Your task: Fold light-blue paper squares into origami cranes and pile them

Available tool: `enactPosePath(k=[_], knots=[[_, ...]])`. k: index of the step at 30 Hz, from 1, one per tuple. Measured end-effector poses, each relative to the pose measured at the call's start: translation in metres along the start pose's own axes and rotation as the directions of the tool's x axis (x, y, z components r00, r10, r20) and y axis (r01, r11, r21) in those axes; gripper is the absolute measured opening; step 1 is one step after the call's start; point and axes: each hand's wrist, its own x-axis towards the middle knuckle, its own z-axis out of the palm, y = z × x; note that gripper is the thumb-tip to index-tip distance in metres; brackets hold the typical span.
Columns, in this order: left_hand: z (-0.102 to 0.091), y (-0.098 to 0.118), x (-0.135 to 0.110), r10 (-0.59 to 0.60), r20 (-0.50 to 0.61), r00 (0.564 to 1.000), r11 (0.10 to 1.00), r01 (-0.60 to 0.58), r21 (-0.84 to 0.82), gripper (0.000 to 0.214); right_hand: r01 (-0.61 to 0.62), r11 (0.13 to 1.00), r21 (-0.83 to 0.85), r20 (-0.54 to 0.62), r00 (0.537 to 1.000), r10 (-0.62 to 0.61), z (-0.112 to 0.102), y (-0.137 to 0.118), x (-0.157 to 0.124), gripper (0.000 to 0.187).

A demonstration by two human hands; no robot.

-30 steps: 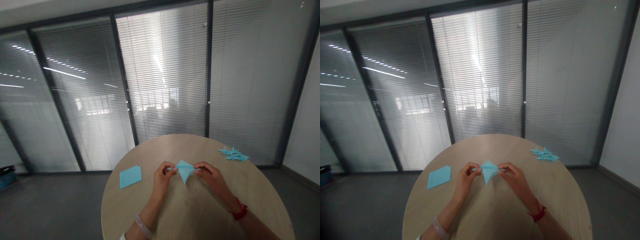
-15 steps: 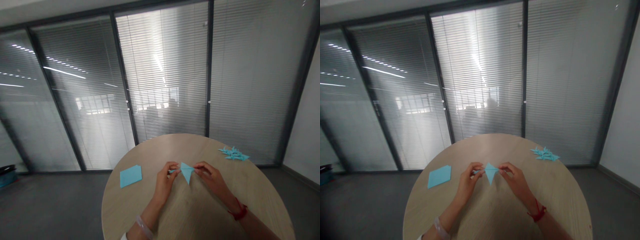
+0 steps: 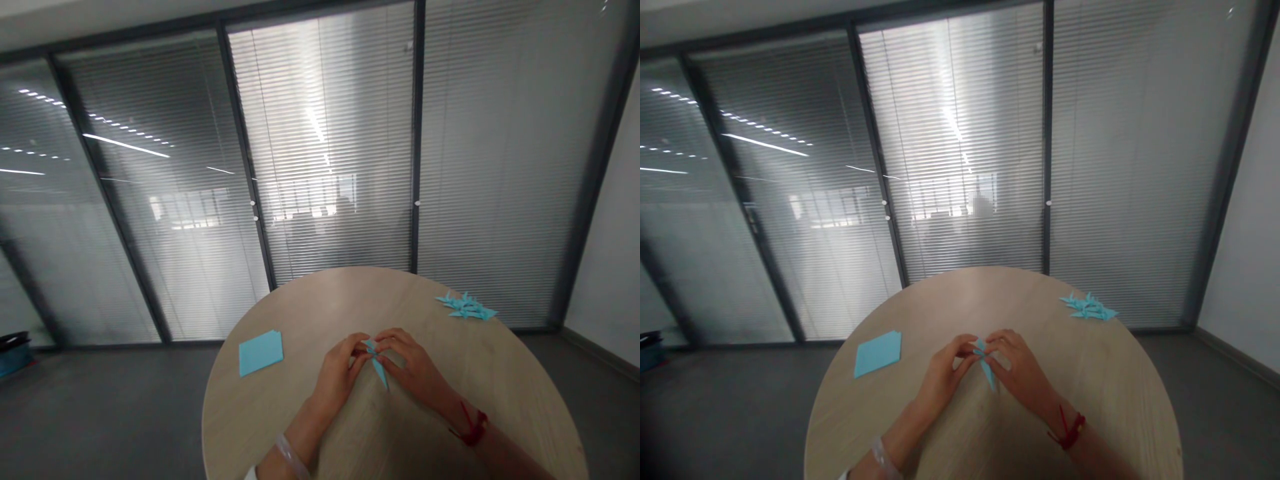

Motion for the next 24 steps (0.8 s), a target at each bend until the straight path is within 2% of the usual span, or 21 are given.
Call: enactPosePath(k=[5,10,17,24], knots=[[0.0014,-0.0035,-0.0006,0.041,0.012,0.999,0.999,-0.041,0.024,0.025,0.001,1.000,-0.019,0.009,1.000,-0.001,0.0008,0.0001,0.0002,0.007],[0.0018,-0.0028,-0.0008,0.101,0.019,0.995,0.988,-0.102,0.114,0.020,0.008,1.000,-0.006,0.011,1.000,-0.008,0.0031,0.0020,0.0000,0.011],[-0.0009,0.0014,-0.0006,0.058,0.015,0.998,0.989,-0.059,0.136,0.020,0.041,0.999,-0.013,-0.006,0.999,-0.041,0.0034,0.0020,0.0003,0.014],[-0.0018,0.0049,-0.0008,0.070,0.018,0.997,0.986,-0.072,0.151,0.019,0.040,0.999,-0.028,-0.001,0.999,-0.040,0.0023,0.0029,-0.0002,0.014]])
